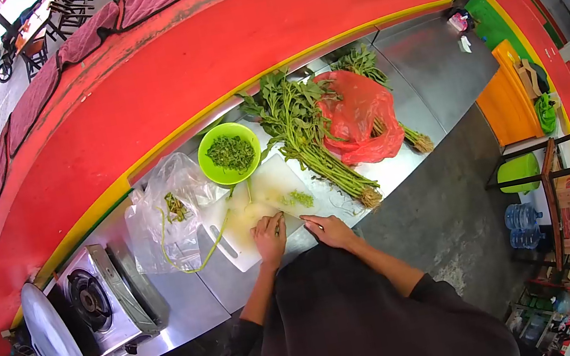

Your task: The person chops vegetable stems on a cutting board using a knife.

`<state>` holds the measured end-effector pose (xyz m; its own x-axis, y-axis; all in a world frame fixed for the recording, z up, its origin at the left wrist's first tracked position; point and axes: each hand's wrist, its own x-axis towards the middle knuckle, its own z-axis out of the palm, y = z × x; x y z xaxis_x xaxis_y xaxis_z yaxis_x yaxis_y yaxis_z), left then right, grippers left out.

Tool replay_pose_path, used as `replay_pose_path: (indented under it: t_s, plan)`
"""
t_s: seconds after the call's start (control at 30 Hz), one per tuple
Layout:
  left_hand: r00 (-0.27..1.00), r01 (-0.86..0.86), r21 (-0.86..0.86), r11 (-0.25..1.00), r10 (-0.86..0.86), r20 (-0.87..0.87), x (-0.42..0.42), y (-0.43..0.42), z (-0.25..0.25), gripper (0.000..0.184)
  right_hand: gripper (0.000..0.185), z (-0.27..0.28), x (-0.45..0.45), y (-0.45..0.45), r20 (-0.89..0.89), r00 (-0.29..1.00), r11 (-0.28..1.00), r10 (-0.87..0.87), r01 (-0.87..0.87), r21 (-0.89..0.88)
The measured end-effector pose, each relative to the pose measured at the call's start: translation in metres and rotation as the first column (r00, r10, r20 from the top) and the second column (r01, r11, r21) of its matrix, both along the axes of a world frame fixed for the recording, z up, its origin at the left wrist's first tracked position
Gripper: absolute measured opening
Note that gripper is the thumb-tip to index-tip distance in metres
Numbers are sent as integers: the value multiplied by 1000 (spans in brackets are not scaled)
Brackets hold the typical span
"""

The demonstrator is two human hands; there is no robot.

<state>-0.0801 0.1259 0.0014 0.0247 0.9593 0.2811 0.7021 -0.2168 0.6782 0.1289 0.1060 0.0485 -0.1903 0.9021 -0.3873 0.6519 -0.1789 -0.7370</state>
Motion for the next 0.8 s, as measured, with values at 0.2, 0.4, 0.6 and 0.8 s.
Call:
replay_pose_path:
  t_s: [0.2, 0.4, 0.6, 0.8]
  plan:
    - [1000, -3, 1, 1000, 3, 8, -1, 0, 1, 18, 41, -5, 2, -2, -35, 992, 990, -117, 120, 73]
    - [1000, 0, 15, 1000, -1, 14, 0, 1, 2, 18, 43, -6, 6, -4, -21, 989, 988, -143, 144, 57]
    - [1000, -8, 19, 1000, 8, 16, 0, 0, 2, 18, 42, 9, 2, -2, -82, 984, 986, -159, 155, -54]
    - [1000, 0, 24, 1000, 0, -7, 0, 1, 2, 16, 44, -8, 4, -6, -124, 990, 992, -68, 80, 93]
